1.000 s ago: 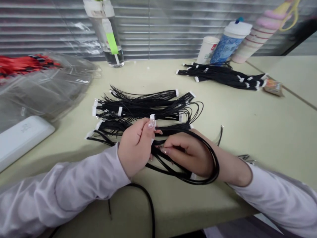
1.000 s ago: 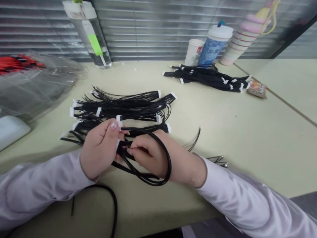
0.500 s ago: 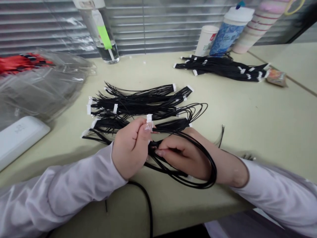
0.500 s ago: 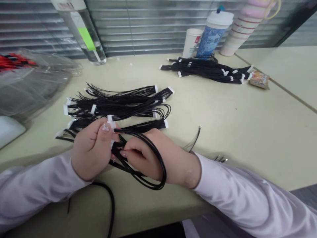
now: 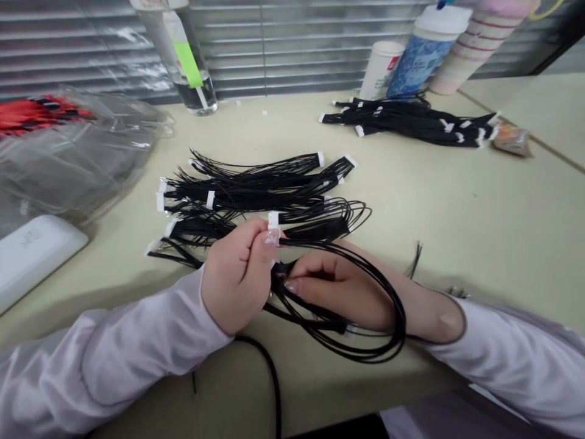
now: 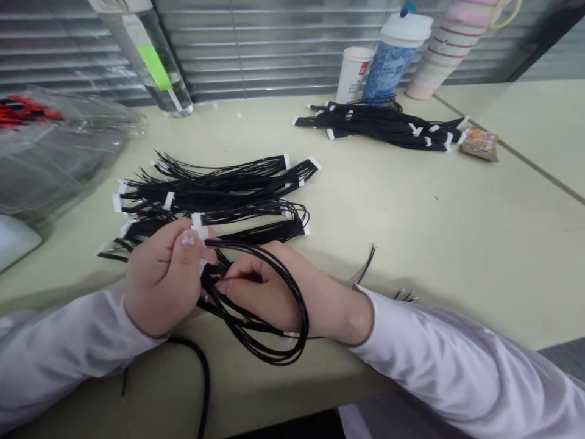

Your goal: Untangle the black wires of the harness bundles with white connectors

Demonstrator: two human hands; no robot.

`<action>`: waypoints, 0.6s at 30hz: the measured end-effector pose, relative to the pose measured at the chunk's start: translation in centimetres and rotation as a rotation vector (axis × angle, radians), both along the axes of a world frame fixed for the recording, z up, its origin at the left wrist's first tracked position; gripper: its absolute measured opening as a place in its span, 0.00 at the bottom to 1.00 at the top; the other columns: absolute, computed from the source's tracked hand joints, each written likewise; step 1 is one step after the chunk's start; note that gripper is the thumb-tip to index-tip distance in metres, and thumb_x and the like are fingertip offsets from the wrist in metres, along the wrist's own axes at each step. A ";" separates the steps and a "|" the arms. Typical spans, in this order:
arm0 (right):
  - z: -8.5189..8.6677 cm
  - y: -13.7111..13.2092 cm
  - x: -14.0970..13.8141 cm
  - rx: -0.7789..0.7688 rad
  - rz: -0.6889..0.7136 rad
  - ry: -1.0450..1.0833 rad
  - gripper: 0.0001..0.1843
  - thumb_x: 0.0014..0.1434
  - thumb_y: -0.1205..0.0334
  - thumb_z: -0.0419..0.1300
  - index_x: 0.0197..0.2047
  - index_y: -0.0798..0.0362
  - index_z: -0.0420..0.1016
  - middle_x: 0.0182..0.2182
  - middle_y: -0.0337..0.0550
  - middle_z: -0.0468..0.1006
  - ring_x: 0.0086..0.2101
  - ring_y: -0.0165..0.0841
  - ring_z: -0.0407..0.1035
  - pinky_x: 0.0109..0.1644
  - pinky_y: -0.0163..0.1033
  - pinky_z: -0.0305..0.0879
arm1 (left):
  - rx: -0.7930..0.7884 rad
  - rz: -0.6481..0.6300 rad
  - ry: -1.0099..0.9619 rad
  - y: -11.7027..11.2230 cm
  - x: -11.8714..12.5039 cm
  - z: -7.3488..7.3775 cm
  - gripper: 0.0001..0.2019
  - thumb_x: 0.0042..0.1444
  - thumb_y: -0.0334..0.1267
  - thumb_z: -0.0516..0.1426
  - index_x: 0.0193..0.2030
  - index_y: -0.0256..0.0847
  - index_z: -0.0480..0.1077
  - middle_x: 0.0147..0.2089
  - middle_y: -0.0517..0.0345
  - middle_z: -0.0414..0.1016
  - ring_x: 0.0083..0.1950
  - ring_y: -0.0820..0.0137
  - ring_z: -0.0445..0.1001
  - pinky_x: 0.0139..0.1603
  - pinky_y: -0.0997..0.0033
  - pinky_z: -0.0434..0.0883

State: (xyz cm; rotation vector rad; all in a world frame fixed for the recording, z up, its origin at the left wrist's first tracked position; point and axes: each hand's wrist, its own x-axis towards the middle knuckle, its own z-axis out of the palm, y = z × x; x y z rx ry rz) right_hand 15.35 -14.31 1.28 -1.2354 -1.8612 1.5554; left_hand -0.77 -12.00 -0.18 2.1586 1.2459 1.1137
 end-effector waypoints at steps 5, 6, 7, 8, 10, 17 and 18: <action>0.3 0.0 -0.2 0.010 -0.054 -0.031 0.07 0.53 0.65 0.52 0.26 0.57 0.67 0.18 0.31 0.64 0.21 0.19 0.55 0.21 0.23 0.52 | 0.036 0.025 0.058 0.1 0.1 0.1 0.10 0.59 0.32 0.47 0.32 0.37 0.67 0.20 0.65 0.66 0.19 0.80 0.64 0.21 0.81 0.63; 0.4 0.0 -0.2 0.009 -0.054 -0.037 0.07 0.53 0.65 0.51 0.26 0.57 0.67 0.18 0.31 0.63 0.21 0.19 0.56 0.21 0.23 0.52 | 0.031 0.028 0.062 0.1 0.1 0.1 0.10 0.59 0.32 0.47 0.31 0.37 0.67 0.20 0.65 0.66 0.18 0.81 0.63 0.21 0.81 0.62; 0.6 0.0 -0.2 0.009 -0.054 -0.046 0.07 0.53 0.66 0.51 0.26 0.57 0.66 0.18 0.31 0.63 0.21 0.19 0.55 0.21 0.23 0.52 | 0.022 0.028 0.064 0.1 0.1 0.1 0.10 0.59 0.32 0.47 0.31 0.37 0.67 0.19 0.66 0.66 0.17 0.81 0.63 0.21 0.82 0.62; 0.7 0.1 -0.2 0.008 -0.056 -0.055 0.07 0.53 0.65 0.51 0.26 0.57 0.66 0.18 0.31 0.63 0.21 0.19 0.55 0.21 0.23 0.52 | 0.011 0.026 0.063 0.1 0.2 0.1 0.10 0.59 0.32 0.46 0.31 0.37 0.67 0.18 0.66 0.65 0.16 0.82 0.62 0.20 0.82 0.62; 0.9 0.1 -0.2 -0.006 -0.056 -0.064 0.07 0.53 0.65 0.51 0.25 0.57 0.65 0.18 0.31 0.63 0.20 0.19 0.55 0.21 0.24 0.52 | -0.010 0.018 0.059 0.0 0.2 0.1 0.11 0.60 0.32 0.46 0.31 0.38 0.66 0.17 0.67 0.63 0.15 0.82 0.61 0.19 0.83 0.61; 0.4 -0.1 0.2 -0.141 -0.086 0.118 0.13 0.57 0.59 0.51 0.24 0.57 0.64 0.18 0.32 0.61 0.20 0.19 0.53 0.21 0.25 0.51 | -0.006 0.018 0.025 -0.2 0.2 0.0 0.09 0.59 0.32 0.47 0.33 0.38 0.68 0.16 0.67 0.63 0.15 0.81 0.61 0.18 0.81 0.61; 0.4 -0.1 0.2 -0.129 -0.080 0.116 0.14 0.57 0.59 0.51 0.24 0.57 0.64 0.18 0.33 0.62 0.20 0.19 0.53 0.21 0.25 0.51 | -0.012 0.019 0.019 -0.2 0.2 0.0 0.09 0.59 0.33 0.47 0.33 0.38 0.68 0.16 0.67 0.63 0.15 0.81 0.61 0.18 0.81 0.61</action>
